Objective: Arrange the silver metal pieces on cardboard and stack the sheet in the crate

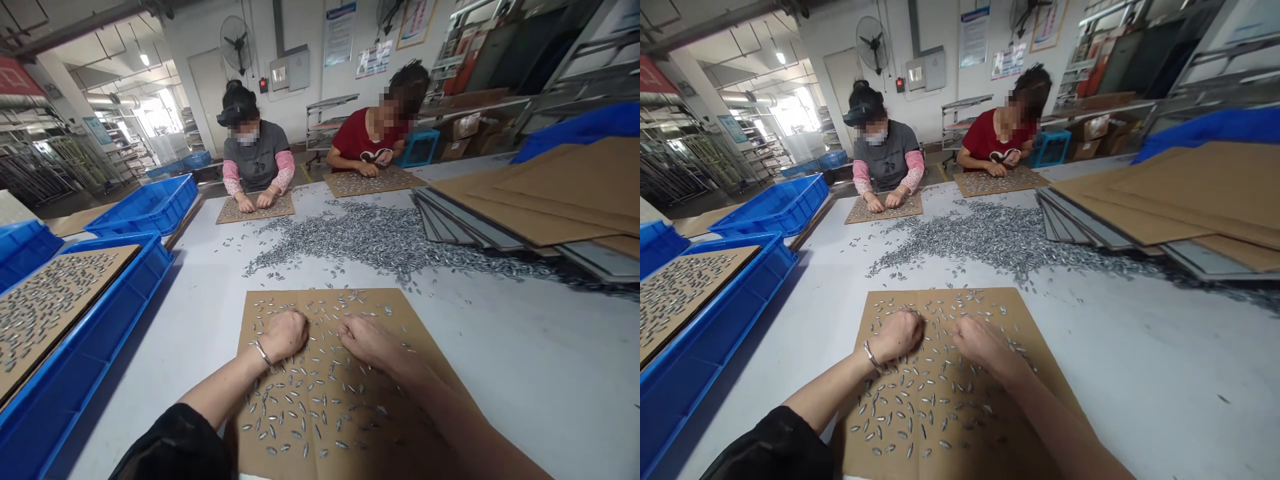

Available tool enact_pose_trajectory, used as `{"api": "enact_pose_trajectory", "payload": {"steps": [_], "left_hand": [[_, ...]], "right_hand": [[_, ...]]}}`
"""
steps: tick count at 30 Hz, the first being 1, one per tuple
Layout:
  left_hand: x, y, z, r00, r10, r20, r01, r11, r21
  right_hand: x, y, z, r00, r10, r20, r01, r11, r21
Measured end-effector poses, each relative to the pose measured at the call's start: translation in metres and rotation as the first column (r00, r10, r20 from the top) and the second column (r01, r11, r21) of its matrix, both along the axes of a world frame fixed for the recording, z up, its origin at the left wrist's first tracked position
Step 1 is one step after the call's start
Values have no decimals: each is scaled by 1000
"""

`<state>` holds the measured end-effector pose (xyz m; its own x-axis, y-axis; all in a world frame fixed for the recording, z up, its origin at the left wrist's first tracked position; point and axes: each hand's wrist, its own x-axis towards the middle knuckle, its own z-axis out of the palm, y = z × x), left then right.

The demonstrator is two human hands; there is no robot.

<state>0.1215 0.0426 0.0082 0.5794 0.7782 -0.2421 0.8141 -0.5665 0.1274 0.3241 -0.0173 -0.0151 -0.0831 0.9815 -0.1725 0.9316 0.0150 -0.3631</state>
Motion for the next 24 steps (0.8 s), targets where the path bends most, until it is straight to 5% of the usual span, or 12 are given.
{"api": "enact_pose_trajectory", "payload": {"steps": [6, 12, 24], "left_hand": [[1, 4, 7, 1000, 22, -2, -22, 999, -38], [-1, 8, 7, 998, 56, 18, -54, 997, -61], [-10, 30, 31, 986, 75, 149, -84, 995, 54]], "right_hand": [[-3, 4, 3, 998, -39, 38, 41, 998, -53], [15, 10, -3, 997, -63, -43, 67, 992, 103], [5, 42, 4, 980, -63, 187, 36, 989, 146]]}}
